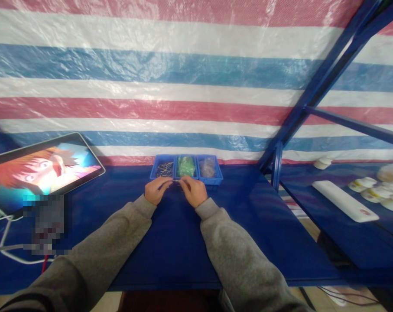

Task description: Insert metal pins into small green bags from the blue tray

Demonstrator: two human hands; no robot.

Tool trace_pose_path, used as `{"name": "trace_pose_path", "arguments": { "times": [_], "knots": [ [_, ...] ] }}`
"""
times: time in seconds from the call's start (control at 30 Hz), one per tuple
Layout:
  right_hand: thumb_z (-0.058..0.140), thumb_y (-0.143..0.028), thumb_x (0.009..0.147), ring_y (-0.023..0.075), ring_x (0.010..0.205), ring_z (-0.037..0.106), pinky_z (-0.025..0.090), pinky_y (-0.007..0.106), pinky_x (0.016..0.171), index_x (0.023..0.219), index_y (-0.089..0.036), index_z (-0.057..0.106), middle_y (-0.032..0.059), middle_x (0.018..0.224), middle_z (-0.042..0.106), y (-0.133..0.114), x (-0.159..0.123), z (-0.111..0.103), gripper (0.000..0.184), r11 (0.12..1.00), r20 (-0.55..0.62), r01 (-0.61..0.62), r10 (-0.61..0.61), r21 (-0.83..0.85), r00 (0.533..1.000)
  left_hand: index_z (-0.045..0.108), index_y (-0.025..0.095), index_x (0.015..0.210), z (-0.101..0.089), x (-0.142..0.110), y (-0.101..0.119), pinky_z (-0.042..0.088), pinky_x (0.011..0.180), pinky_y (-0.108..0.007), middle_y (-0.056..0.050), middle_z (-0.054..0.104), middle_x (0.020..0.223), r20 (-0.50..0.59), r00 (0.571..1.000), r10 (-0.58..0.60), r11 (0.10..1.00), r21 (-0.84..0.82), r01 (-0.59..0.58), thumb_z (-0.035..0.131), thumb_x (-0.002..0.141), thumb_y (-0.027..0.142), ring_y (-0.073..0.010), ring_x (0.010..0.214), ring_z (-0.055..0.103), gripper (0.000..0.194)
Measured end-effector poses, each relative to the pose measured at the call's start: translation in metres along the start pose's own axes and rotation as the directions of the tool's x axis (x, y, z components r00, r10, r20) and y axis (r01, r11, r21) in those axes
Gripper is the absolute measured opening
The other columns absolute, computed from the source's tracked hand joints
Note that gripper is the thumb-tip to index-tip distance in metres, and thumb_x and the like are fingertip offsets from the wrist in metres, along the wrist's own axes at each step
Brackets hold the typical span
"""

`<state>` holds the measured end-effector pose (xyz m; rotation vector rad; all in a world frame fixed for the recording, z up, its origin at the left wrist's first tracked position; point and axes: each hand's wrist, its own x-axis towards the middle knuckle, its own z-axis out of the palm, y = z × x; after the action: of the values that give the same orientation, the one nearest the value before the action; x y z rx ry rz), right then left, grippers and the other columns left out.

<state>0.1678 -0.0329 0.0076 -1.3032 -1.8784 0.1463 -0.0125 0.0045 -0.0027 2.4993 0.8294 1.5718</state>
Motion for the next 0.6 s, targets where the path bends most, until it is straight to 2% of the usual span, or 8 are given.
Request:
{"name": "trace_pose_path", "arguments": {
  "times": [0.13,0.23,0.37,0.6],
  "knots": [
    [0.039,-0.038,0.09,0.0126,0.055,0.054,0.038,0.022,0.056,0.086,-0.019,0.06,0.0,0.061,0.058,-0.0004,-0.0005,0.0022,0.028,1.0,0.01,-0.001,0.001,0.01,1.0,0.062,0.016,0.089,0.0002,-0.0004,-0.0016,0.051,0.07,-0.023,-0.003,0.067,0.076,0.021,0.999,-0.031,0.999,0.008,0.031,0.045,0.09,0.026,-0.0111,0.069,0.062,0.02],
    [0.041,-0.04,0.089,0.0125,0.053,0.053,0.038,0.022,0.055,0.092,-0.019,0.06,-0.0012,0.057,0.056,-0.0008,-0.0012,0.0042,0.028,1.0,0.022,0.002,-0.002,0.02,1.0,0.062,0.016,0.087,-0.0001,-0.0013,-0.0019,0.049,0.066,-0.022,-0.002,0.065,0.072,0.02,0.999,-0.041,0.998,0.047,0.04,0.045,0.09,0.027,-0.01,0.064,0.06,0.021],
    [0.041,-0.039,0.089,0.013,0.055,0.054,0.039,0.022,0.056,0.089,-0.019,0.061,-0.0002,0.059,0.057,-0.0007,-0.0017,0.0047,0.027,1.0,0.045,0.019,-0.02,0.015,0.999,0.062,0.016,0.081,-0.0012,-0.0016,-0.0013,0.047,0.06,-0.02,0.0,0.063,0.065,0.035,0.998,-0.056,0.996,0.067,0.053,0.045,0.09,0.028,-0.0088,0.057,0.057,0.023],
    [0.036,-0.035,0.092,0.0139,0.065,0.059,0.039,0.022,0.062,0.085,-0.02,0.06,0.0025,0.071,0.064,-0.0004,-0.0008,0.0027,0.029,0.998,0.1,0.055,-0.057,0.02,0.993,0.062,0.015,0.082,-0.0025,0.0003,0.0026,0.047,0.061,-0.022,-0.003,0.065,0.074,0.026,1.0,-0.015,1.0,-0.002,0.015,0.055,0.084,0.027,-0.0099,0.061,0.057,0.014]
  ]
}}
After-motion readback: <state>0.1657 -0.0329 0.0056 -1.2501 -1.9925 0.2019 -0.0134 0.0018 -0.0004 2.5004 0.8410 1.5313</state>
